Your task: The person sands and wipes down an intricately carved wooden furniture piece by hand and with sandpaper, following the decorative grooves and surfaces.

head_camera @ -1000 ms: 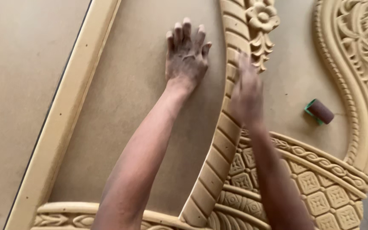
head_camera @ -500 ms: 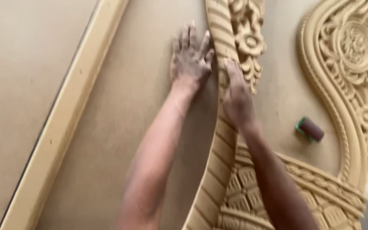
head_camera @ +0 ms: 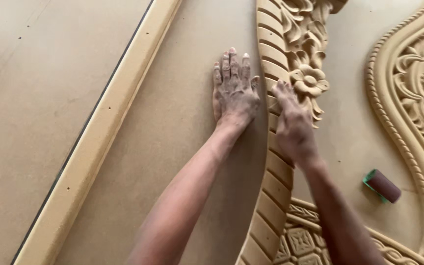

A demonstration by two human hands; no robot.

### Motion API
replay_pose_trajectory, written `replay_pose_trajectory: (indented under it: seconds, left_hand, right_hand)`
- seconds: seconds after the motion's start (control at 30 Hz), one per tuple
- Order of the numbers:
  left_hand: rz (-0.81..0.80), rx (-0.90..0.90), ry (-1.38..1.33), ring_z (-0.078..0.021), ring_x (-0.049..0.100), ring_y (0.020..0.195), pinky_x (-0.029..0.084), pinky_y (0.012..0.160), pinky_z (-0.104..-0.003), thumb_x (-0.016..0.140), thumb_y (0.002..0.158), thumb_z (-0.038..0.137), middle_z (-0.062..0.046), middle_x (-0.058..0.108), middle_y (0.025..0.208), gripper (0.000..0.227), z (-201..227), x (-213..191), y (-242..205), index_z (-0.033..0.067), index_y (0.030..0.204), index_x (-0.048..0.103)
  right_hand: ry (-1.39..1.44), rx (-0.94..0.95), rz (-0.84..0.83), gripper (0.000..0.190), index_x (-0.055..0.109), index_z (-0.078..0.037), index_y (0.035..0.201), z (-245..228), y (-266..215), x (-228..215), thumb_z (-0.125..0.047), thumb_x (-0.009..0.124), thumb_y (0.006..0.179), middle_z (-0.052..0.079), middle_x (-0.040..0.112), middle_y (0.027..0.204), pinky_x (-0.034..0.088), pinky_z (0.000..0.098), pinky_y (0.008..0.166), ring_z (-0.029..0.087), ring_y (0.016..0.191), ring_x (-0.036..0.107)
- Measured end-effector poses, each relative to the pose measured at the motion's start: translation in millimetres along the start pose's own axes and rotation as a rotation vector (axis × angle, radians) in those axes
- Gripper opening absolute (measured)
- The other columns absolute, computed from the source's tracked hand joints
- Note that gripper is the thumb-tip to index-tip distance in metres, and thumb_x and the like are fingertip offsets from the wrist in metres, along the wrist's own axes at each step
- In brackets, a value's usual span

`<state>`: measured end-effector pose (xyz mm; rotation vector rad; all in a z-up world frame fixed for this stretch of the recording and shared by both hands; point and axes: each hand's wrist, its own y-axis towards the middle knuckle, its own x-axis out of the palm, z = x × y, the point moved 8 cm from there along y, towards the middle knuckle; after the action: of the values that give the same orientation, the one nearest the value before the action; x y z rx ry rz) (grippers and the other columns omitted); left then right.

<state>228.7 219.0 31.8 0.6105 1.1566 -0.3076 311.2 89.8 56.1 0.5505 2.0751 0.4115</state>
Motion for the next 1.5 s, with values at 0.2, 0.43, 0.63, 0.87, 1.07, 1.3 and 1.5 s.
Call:
replay_pose_trajectory:
  seconds: [0.2,0.43,0.63,0.87,1.07,1.3,1.5]
  left_hand:
    - [0.075,0.016,0.001,-0.0353,0.018,0.157,0.009,0.129,-0.050,0.037,0.106,0.040,-0.021,0.024,0.167,0.063,-4,-1,-6,0.0057,0.158,0.034]
    - [0.010,0.023,0.053,-0.0345,0.017,0.156,0.010,0.127,-0.051,0.034,0.105,0.040,-0.019,0.024,0.165,0.061,-1,-12,-1,0.0084,0.157,0.034]
    - [-0.084,0.040,0.101,-0.0339,0.014,0.157,0.008,0.129,-0.049,0.036,0.103,0.030,-0.020,0.020,0.168,0.062,8,-3,23,0.0115,0.161,0.028]
    - [-0.073,-0.002,0.131,-0.0341,0.015,0.156,0.009,0.129,-0.048,0.036,0.101,0.029,-0.018,0.020,0.167,0.061,12,12,47,0.0110,0.159,0.026]
    - [0.002,0.029,0.134,-0.0355,0.016,0.155,0.011,0.127,-0.051,0.035,0.101,0.030,-0.020,0.022,0.165,0.057,14,-1,40,0.0089,0.154,0.030]
    - [0.071,-0.080,-0.199,-0.0316,0.041,0.148,0.025,0.130,-0.043,0.038,0.096,0.011,-0.018,0.046,0.154,0.057,-3,-15,42,0.0037,0.152,0.039]
    - [0.204,-0.130,-0.451,-0.0335,0.050,0.137,0.028,0.126,-0.046,0.042,0.103,0.021,-0.022,0.057,0.141,0.053,-10,-23,41,0.0020,0.152,0.037]
  right_hand:
    - [0.045,0.029,0.014,0.041,0.060,0.002,0.136,101,173,59,0.004,0.038,0.101,0.027,0.066,0.128,0.048,0.0448,0.108,0.041,0.123,0.064]
    - [-0.160,0.001,-0.026,0.028,0.062,0.005,0.127,126,248,70,0.000,0.055,0.101,0.032,0.065,0.126,0.046,0.0509,0.104,0.048,0.122,0.058]
    - [-0.109,-0.077,-0.061,0.051,0.061,0.004,0.134,46,97,22,0.007,0.060,0.084,0.035,0.051,0.148,0.039,0.0484,0.114,0.046,0.137,0.047]
    - [-0.082,-0.121,0.100,0.015,0.067,0.003,0.121,100,165,39,-0.005,0.056,0.114,0.022,0.064,0.119,0.049,0.0462,0.099,0.037,0.113,0.060]
    - [-0.098,-0.097,0.060,0.020,0.068,0.004,0.110,125,234,74,-0.007,0.051,0.109,0.020,0.069,0.101,0.054,0.0463,0.083,0.033,0.093,0.068]
    - [-0.072,-0.039,-0.223,0.048,0.042,-0.001,0.157,58,104,30,-0.005,0.034,0.110,0.022,0.039,0.164,0.023,0.0461,0.127,0.036,0.152,0.034]
    - [-0.112,-0.063,-0.315,0.048,0.046,-0.001,0.152,13,41,11,-0.017,0.047,0.107,0.017,0.036,0.165,0.023,0.0486,0.128,0.035,0.155,0.030]
